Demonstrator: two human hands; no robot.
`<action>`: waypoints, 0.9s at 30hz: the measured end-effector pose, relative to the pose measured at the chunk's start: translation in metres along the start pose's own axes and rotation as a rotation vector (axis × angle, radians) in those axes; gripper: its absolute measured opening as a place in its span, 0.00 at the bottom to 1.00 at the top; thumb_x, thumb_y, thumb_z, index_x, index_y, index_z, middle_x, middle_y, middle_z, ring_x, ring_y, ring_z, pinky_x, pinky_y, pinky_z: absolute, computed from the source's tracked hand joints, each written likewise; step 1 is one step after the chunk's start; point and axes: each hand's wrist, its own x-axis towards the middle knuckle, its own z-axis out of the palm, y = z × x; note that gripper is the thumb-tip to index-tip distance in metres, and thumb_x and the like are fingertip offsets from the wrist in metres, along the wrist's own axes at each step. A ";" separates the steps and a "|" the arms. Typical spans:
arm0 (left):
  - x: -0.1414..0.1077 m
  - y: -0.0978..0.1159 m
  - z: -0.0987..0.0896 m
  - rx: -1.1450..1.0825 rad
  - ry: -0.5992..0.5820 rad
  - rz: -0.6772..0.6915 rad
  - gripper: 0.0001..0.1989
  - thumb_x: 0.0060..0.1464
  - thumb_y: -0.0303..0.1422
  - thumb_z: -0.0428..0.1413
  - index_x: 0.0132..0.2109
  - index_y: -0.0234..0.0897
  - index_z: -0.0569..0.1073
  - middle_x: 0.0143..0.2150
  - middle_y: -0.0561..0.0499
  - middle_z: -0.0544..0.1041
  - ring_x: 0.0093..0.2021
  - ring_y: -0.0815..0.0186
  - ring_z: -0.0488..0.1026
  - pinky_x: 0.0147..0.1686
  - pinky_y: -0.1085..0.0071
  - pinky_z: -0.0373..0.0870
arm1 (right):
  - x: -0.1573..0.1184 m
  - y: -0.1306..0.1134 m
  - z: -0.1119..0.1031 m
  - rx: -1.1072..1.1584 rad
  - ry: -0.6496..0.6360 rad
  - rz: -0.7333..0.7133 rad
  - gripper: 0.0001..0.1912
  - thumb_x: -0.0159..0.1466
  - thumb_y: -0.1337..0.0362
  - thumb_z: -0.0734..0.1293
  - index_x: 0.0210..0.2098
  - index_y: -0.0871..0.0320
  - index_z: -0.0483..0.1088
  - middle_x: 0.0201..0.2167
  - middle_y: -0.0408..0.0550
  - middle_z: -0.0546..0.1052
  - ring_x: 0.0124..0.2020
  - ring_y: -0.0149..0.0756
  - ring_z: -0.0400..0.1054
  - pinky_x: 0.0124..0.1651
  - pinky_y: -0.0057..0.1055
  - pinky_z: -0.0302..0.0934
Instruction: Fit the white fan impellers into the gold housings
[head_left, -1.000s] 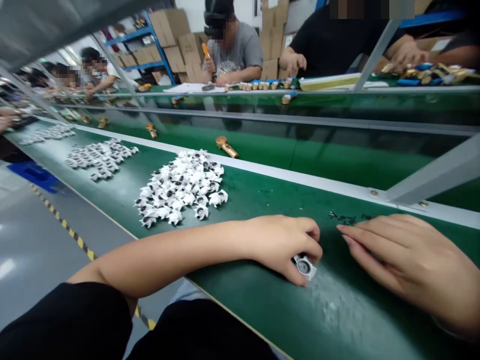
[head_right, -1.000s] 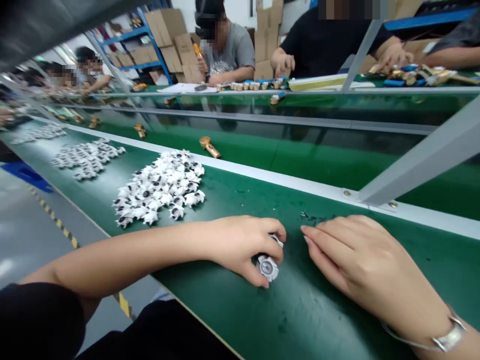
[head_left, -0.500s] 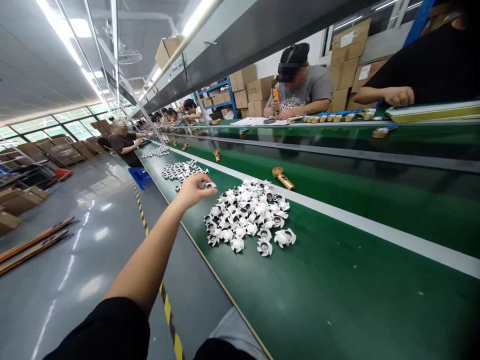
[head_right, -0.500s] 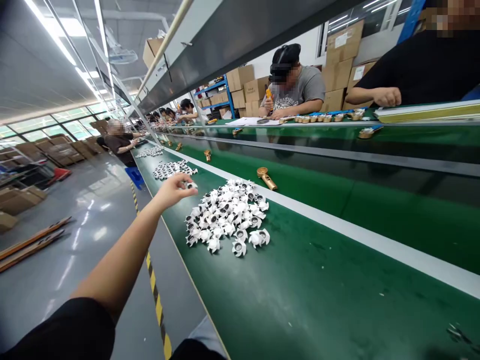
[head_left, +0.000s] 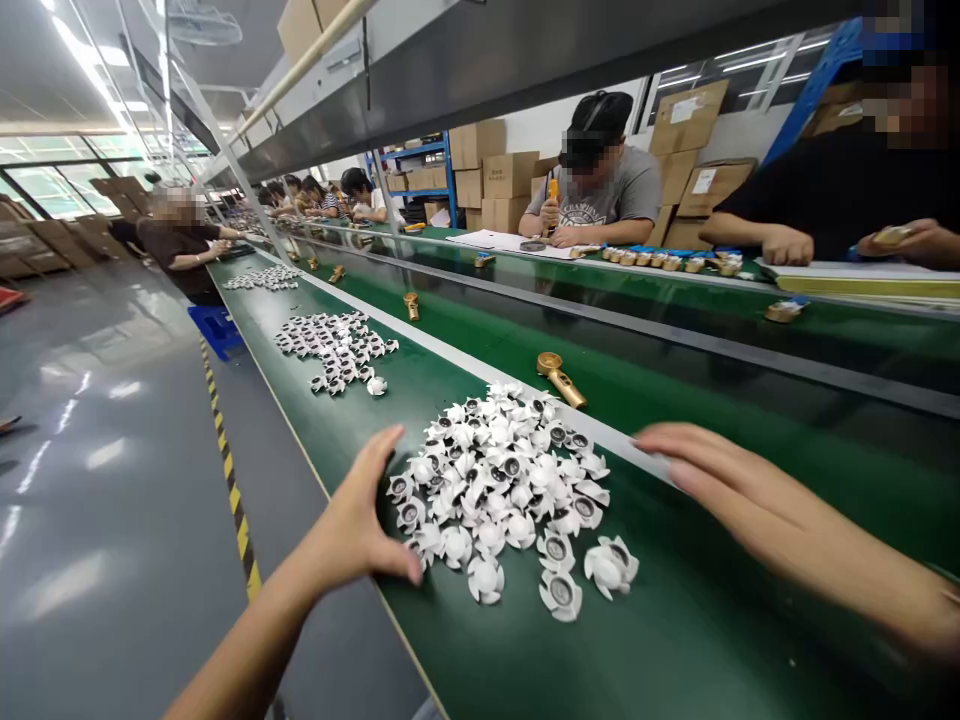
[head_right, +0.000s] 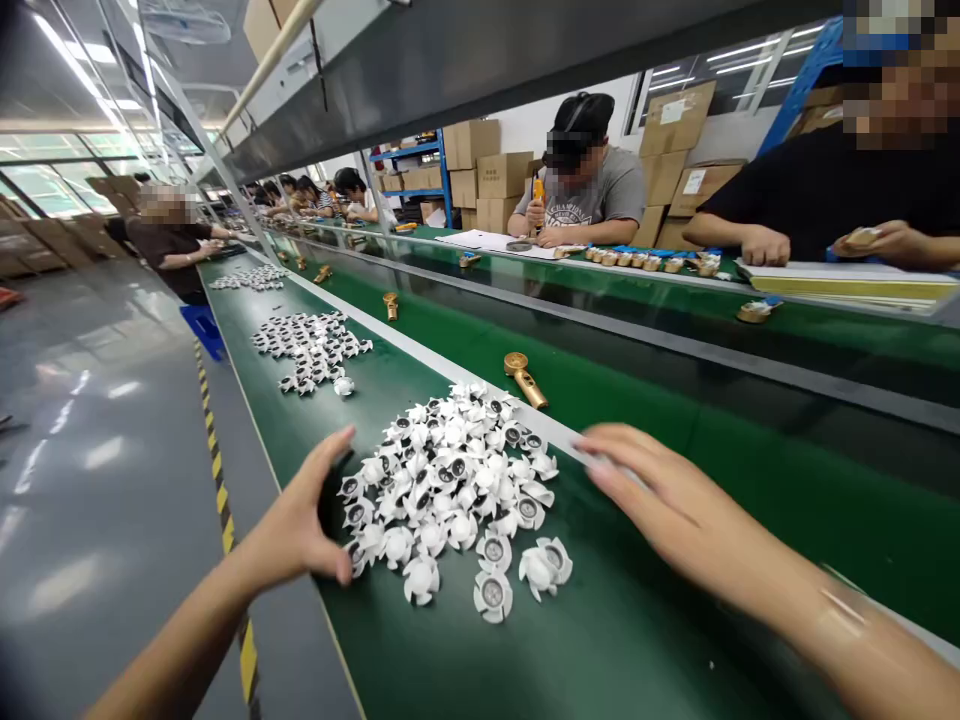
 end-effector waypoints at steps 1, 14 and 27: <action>-0.010 0.006 0.006 0.049 -0.076 0.027 0.76 0.22 0.70 0.64 0.75 0.48 0.41 0.76 0.36 0.47 0.72 0.34 0.53 0.67 0.39 0.57 | 0.037 -0.002 0.012 0.060 -0.074 -0.007 0.23 0.72 0.46 0.56 0.54 0.49 0.74 0.59 0.54 0.74 0.58 0.49 0.69 0.61 0.45 0.66; 0.005 0.054 0.039 0.195 -0.280 -0.013 0.77 0.26 0.71 0.63 0.75 0.52 0.32 0.77 0.39 0.26 0.75 0.30 0.37 0.67 0.33 0.52 | 0.186 -0.004 0.115 0.314 -0.571 -0.307 0.18 0.71 0.54 0.65 0.55 0.56 0.71 0.60 0.53 0.71 0.61 0.46 0.65 0.65 0.54 0.57; -0.042 0.128 0.098 0.240 -0.263 0.076 0.73 0.30 0.65 0.65 0.75 0.54 0.33 0.77 0.36 0.33 0.73 0.23 0.38 0.58 0.25 0.61 | 0.072 0.008 0.060 0.449 -0.516 -0.255 0.20 0.72 0.50 0.64 0.51 0.59 0.74 0.56 0.54 0.75 0.58 0.43 0.69 0.65 0.51 0.59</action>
